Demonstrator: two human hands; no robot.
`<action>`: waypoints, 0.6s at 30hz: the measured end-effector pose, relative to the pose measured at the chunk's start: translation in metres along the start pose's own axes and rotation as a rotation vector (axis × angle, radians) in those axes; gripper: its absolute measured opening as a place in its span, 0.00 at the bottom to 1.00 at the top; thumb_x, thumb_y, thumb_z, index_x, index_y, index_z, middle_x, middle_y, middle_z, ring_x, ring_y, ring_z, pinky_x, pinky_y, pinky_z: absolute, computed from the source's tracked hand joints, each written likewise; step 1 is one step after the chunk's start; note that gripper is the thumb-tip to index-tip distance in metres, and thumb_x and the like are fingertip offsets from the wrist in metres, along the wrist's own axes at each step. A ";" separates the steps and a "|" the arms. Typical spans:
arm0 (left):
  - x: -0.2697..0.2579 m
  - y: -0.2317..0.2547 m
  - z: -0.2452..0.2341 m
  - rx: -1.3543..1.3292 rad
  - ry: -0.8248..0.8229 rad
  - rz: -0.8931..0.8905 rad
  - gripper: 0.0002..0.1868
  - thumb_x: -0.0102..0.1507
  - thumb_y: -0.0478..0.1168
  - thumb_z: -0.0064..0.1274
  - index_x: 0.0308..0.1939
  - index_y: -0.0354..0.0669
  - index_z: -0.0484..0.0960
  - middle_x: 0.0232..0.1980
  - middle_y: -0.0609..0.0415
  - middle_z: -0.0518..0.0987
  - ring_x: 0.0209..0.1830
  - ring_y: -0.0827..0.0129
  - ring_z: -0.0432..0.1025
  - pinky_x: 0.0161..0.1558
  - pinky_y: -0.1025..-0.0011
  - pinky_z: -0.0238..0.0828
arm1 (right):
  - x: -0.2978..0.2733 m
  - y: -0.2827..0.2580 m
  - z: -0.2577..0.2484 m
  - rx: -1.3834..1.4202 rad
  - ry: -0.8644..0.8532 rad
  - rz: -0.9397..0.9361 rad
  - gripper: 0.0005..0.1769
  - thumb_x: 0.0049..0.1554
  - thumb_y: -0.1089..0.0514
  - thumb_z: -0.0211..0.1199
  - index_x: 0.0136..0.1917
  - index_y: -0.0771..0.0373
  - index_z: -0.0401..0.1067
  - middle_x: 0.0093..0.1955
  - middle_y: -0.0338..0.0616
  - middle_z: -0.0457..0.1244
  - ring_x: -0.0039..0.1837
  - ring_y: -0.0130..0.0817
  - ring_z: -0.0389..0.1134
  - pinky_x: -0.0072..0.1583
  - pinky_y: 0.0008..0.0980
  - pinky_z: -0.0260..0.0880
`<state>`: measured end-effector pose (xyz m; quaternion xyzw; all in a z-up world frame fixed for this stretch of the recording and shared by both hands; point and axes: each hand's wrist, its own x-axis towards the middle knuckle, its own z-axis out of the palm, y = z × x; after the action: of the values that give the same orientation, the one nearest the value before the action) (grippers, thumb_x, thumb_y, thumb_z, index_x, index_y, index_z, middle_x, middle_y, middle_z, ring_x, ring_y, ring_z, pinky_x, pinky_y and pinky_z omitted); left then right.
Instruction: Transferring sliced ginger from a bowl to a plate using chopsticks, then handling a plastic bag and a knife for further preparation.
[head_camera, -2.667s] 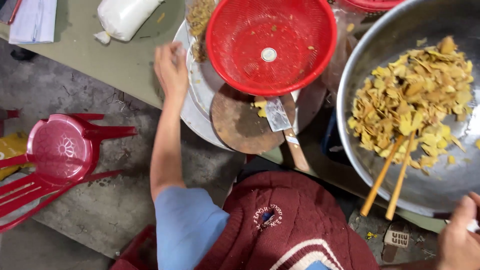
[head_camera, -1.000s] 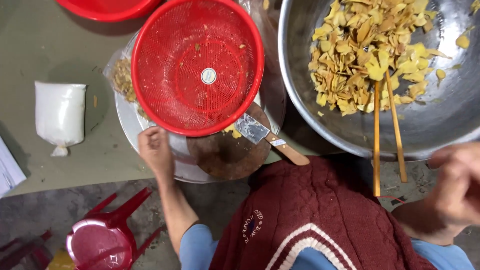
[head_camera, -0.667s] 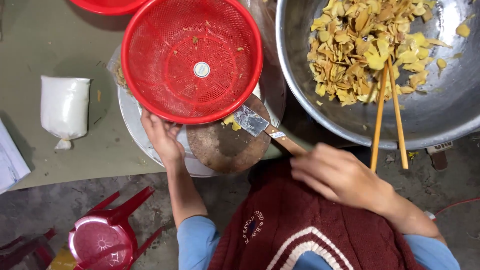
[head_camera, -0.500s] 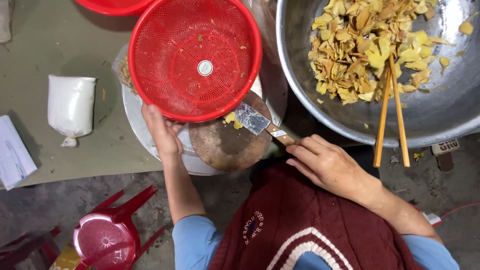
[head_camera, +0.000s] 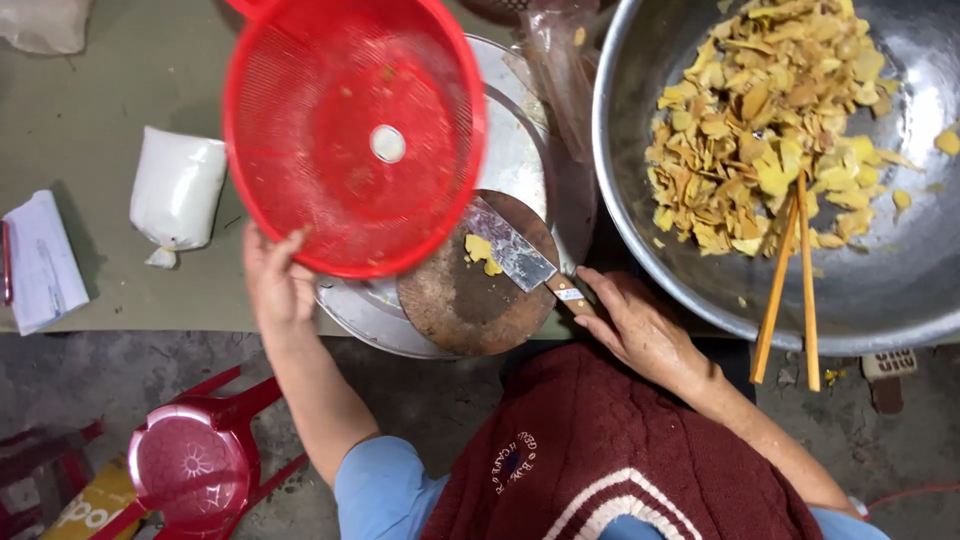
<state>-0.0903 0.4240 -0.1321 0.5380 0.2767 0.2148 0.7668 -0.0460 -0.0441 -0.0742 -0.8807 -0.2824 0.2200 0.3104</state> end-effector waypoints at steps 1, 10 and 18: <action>0.011 0.007 -0.010 -0.027 0.016 0.009 0.19 0.65 0.30 0.54 0.57 0.53 0.75 0.56 0.53 0.80 0.54 0.61 0.82 0.54 0.50 0.86 | 0.002 -0.001 0.000 0.023 0.020 -0.029 0.32 0.63 0.45 0.56 0.78 0.50 0.57 0.57 0.62 0.67 0.58 0.60 0.72 0.56 0.52 0.75; 0.154 0.068 -0.008 -0.486 0.485 0.189 0.26 0.46 0.22 0.52 0.50 0.25 0.81 0.50 0.31 0.80 0.46 0.42 0.77 0.39 0.45 0.86 | -0.003 0.030 0.023 0.072 -0.028 -0.147 0.36 0.63 0.46 0.58 0.78 0.60 0.52 0.65 0.52 0.64 0.64 0.44 0.70 0.66 0.36 0.69; 0.231 0.048 0.042 -0.423 0.520 0.225 0.32 0.41 0.23 0.57 0.50 0.37 0.70 0.54 0.34 0.78 0.47 0.43 0.76 0.29 0.51 0.76 | -0.004 0.031 0.025 0.101 -0.035 -0.078 0.34 0.64 0.42 0.54 0.77 0.57 0.56 0.69 0.48 0.64 0.67 0.41 0.69 0.68 0.34 0.68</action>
<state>0.1098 0.5551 -0.1206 0.3219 0.3510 0.4802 0.7366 -0.0515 -0.0563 -0.1124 -0.8481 -0.3104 0.2369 0.3580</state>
